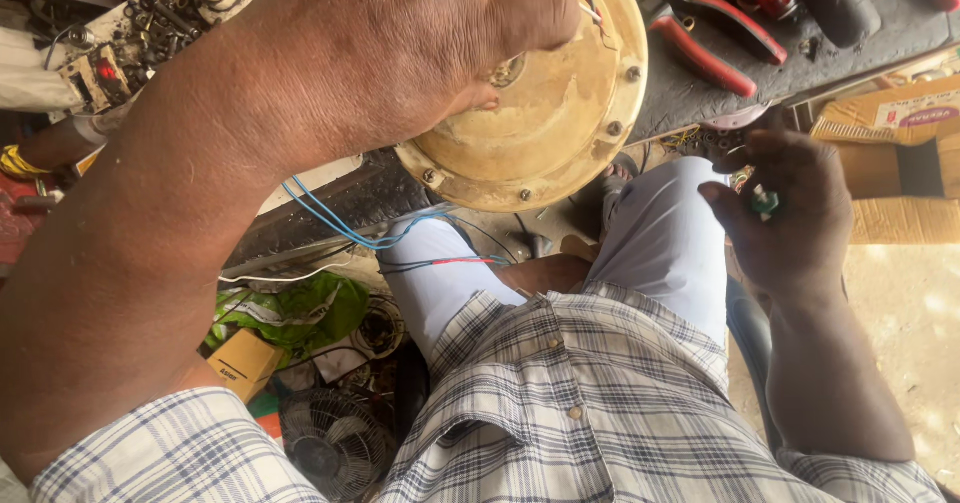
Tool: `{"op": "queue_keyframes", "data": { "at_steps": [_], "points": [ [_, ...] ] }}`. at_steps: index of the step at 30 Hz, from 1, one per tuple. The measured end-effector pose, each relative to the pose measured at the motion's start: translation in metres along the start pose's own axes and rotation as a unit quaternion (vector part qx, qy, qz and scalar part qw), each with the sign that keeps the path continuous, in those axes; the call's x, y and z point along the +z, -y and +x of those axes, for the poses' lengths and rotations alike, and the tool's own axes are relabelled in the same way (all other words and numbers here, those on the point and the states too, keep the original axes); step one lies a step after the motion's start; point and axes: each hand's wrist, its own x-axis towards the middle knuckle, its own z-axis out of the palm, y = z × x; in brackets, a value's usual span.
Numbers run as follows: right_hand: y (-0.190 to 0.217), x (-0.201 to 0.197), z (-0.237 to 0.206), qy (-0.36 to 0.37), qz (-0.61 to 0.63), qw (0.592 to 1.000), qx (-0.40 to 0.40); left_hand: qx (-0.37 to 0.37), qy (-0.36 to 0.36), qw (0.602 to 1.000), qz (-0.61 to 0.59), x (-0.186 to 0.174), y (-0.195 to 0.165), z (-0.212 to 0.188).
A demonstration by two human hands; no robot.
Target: The person works on a circular electrical component, likely a ceiling fan capacitor, using a screwdriver and pliers. They strip wires, connect them to terminals, and tighten screws to secure the connections.
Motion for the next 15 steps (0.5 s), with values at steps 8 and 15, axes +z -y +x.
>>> {"op": "queue_keyframes", "data": {
  "at_steps": [8, 15],
  "points": [
    [0.004, 0.005, -0.019, 0.066, -0.141, 0.984, -0.092, -0.050, 0.084, 0.994, -0.056, -0.017, -0.008, 0.018],
    [0.015, 0.017, -0.016, 0.115, -0.160, 0.975, -0.102, -0.073, 0.116, 0.990, -0.027, -0.014, -0.008, 0.016]
  ]
}}
